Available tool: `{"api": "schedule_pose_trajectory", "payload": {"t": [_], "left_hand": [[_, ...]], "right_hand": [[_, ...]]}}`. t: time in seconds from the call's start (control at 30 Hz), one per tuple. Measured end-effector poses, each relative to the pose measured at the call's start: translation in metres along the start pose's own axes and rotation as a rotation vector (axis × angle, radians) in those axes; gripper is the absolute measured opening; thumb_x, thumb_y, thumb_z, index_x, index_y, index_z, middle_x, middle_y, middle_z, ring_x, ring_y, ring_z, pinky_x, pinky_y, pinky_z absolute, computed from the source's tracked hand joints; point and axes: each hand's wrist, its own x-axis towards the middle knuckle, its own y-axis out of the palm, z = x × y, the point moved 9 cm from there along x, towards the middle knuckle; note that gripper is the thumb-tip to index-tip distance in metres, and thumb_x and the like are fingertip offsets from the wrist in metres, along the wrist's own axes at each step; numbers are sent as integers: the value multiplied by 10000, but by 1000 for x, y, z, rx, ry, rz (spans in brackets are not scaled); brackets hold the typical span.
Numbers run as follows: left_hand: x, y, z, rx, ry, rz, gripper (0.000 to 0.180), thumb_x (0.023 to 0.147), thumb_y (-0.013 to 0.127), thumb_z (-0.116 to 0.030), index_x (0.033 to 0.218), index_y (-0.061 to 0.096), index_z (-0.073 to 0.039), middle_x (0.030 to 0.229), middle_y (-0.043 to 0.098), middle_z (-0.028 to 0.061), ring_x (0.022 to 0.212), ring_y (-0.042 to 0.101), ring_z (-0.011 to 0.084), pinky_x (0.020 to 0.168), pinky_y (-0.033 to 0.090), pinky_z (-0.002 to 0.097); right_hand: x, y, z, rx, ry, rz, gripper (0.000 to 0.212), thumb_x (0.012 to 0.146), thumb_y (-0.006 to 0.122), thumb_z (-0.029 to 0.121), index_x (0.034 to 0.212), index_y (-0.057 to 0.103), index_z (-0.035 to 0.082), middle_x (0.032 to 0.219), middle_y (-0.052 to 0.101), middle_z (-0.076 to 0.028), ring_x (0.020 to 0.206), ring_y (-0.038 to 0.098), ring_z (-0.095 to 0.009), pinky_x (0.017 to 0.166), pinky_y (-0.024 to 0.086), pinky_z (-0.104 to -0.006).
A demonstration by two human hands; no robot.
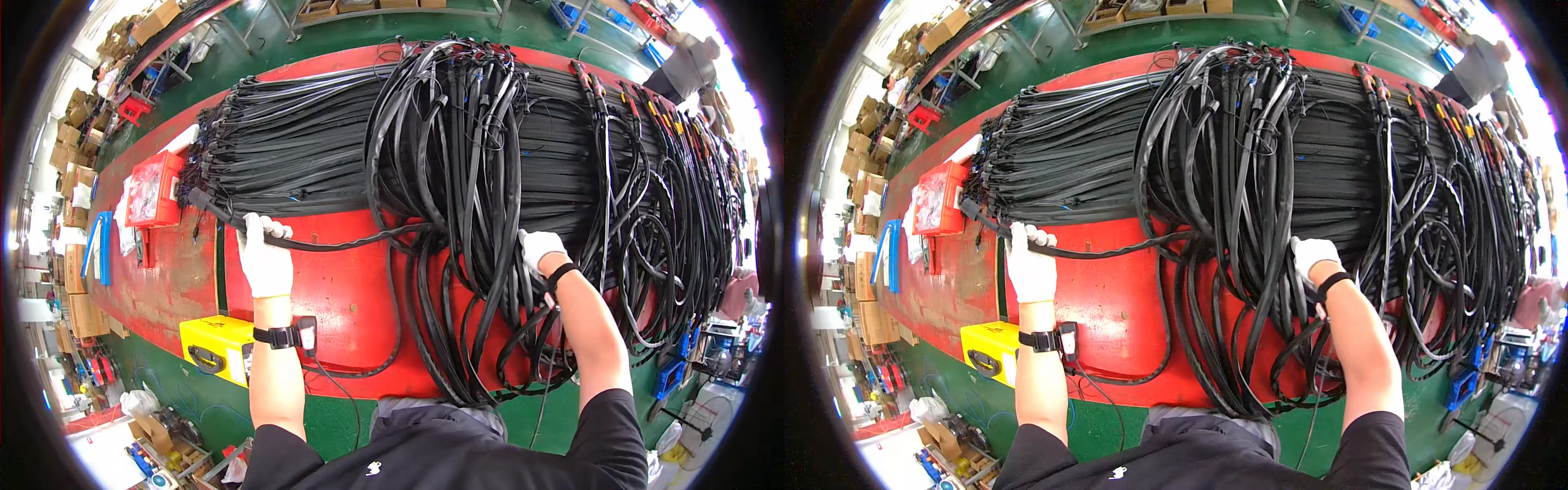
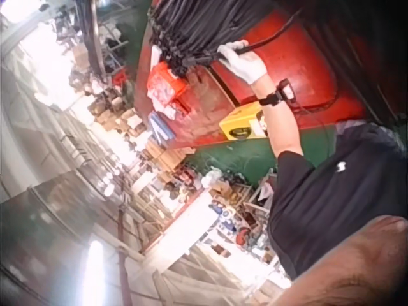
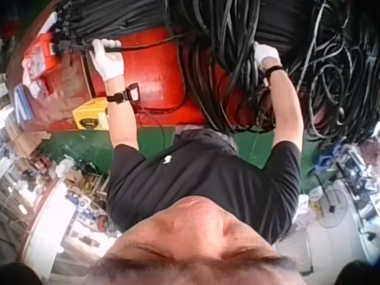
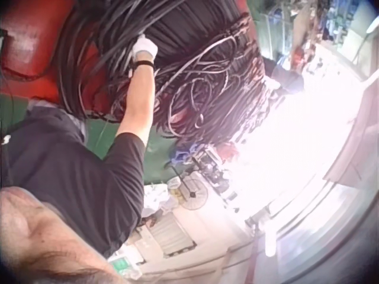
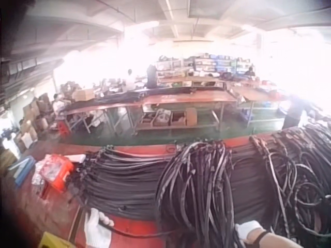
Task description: Testing electrical cables using a portable yellow test unit on a fabrication table.
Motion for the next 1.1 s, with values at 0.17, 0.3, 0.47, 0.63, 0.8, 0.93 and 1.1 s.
{"api": "schedule_pose_trajectory", "payload": {"t": [0.17,0.3,0.47,0.63,0.8,0.93,1.1], "left_hand": [[2,14,-2,-130,18,-3,157,1187,670,-298,1102,655,-167,979,694,2,846,634,171,877,564,436],[-5,20,2,-39,30,61,132,1189,664,-279,1147,670,-154,1025,736,27,911,708,199,973,613,477],[-11,-3,13,-35,17,-33,149,1191,660,-281,1168,666,-134,1005,744,26,902,734,205,978,632,502],[-5,-24,9,-64,-22,-95,171,1178,687,-315,1114,683,-156,937,707,-22,840,663,162,944,595,474],[0,-29,18,-53,-67,-35,157,1185,675,-333,1172,700,-179,918,706,-45,836,641,145,919,569,445],[-7,-31,31,7,-87,-84,227,1191,654,-391,1255,671,-174,955,695,-35,844,637,147,908,563,442],[-11,-4,58,164,-121,-146,222,1190,652,-368,1262,651,-158,907,644,-35,798,616,134,804,544,407]], "right_hand": [[-35,-26,-39,53,-37,69,329,1102,563,342,1282,735,127,1117,826,-245,1069,793,-474,925,622,-582],[-95,-43,-125,52,83,43,358,1098,630,465,1273,705,161,1084,818,-237,1062,787,-477,907,615,-590],[-122,-20,-192,-26,221,189,363,1084,667,445,1244,720,123,1137,815,-238,1106,776,-477,925,608,-589],[-67,-2,-141,161,174,264,473,1040,661,404,1377,719,78,1331,786,-259,1267,746,-464,1076,599,-534],[-44,32,-70,225,143,298,491,1100,616,419,1424,701,59,1387,764,-270,1322,715,-467,1118,574,-546],[-49,46,-59,455,122,246,494,1127,598,417,1368,688,-4,1310,760,-318,1272,703,-514,1084,555,-568],[-43,39,-41,422,27,189,486,1123,596,416,1334,676,-14,1278,762,-320,1249,703,-524,1082,559,-566]]}}
